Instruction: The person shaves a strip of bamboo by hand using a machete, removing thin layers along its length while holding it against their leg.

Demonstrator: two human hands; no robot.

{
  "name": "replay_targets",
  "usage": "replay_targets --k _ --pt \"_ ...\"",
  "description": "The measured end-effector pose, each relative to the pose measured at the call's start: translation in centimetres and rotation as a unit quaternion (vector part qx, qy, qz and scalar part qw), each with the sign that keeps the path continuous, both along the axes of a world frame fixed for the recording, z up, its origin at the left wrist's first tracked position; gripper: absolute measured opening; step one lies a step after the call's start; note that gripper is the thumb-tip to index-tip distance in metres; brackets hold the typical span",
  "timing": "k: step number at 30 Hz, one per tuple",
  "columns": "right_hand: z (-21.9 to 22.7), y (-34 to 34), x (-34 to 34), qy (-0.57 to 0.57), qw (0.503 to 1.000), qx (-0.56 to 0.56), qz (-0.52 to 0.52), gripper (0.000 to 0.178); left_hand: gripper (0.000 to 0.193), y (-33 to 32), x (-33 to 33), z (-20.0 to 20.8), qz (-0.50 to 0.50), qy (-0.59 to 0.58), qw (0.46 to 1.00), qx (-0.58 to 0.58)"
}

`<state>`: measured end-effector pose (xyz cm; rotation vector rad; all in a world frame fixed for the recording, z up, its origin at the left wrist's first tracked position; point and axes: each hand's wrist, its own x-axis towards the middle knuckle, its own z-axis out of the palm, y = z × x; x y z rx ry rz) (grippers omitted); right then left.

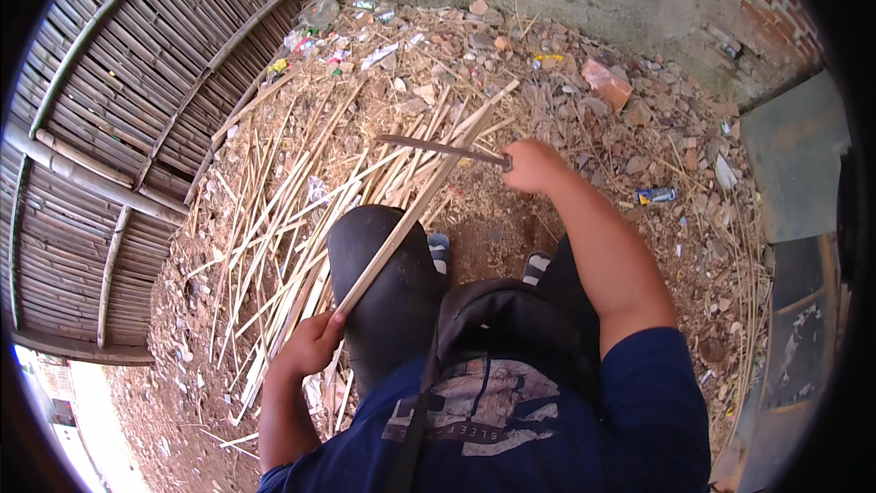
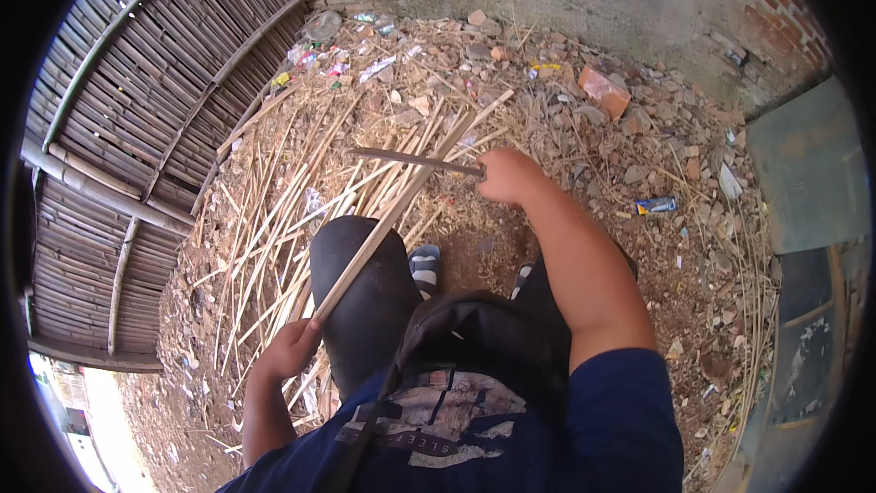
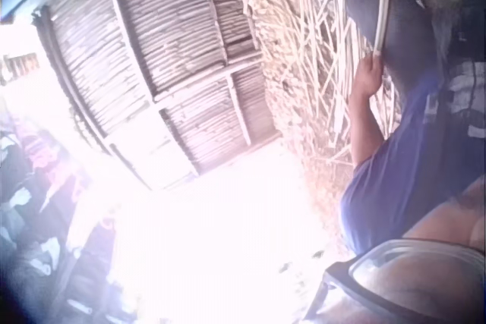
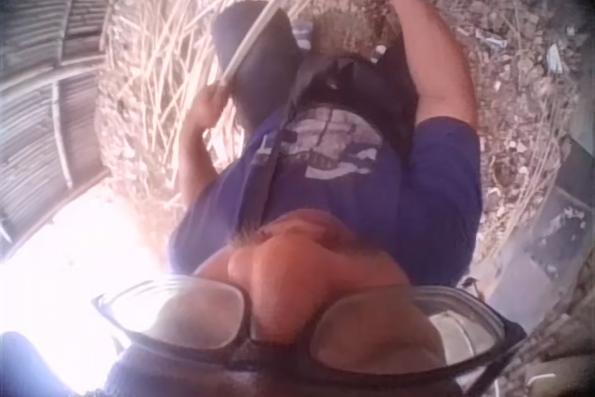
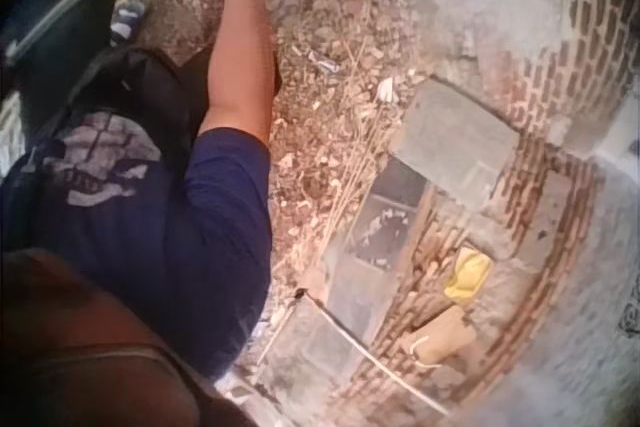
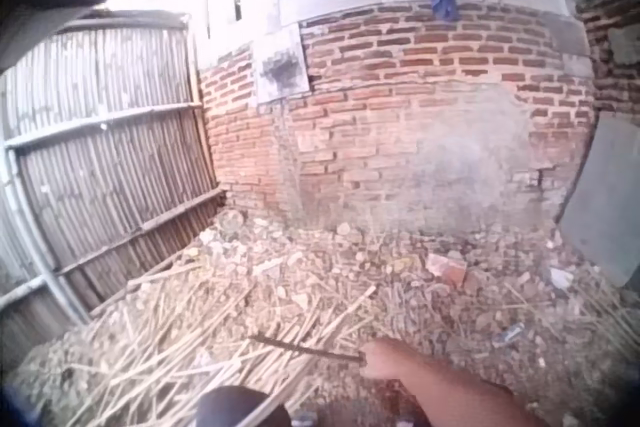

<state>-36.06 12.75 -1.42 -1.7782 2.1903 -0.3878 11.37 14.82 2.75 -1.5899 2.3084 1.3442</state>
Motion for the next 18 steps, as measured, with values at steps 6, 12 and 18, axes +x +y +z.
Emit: replay_targets --k 6,12,18 --pt "3.9 2.0 3.9 0.063 0.993 -0.009 0.102 0.031 0.052 0.2 1.9 -1.6 0.04 0.017 0.997 0.059" --pt "0.5 0.9 -1.7 0.029 0.998 0.043 -0.038 0.036 0.052 -0.5 0.0 -0.7 0.012 -0.03 0.999 0.005" --pt "2.7 1.6 1.4 0.008 0.999 0.007 0.032 0.027 0.052 -0.1 1.8 -1.8 0.042 0.037 0.993 0.105"
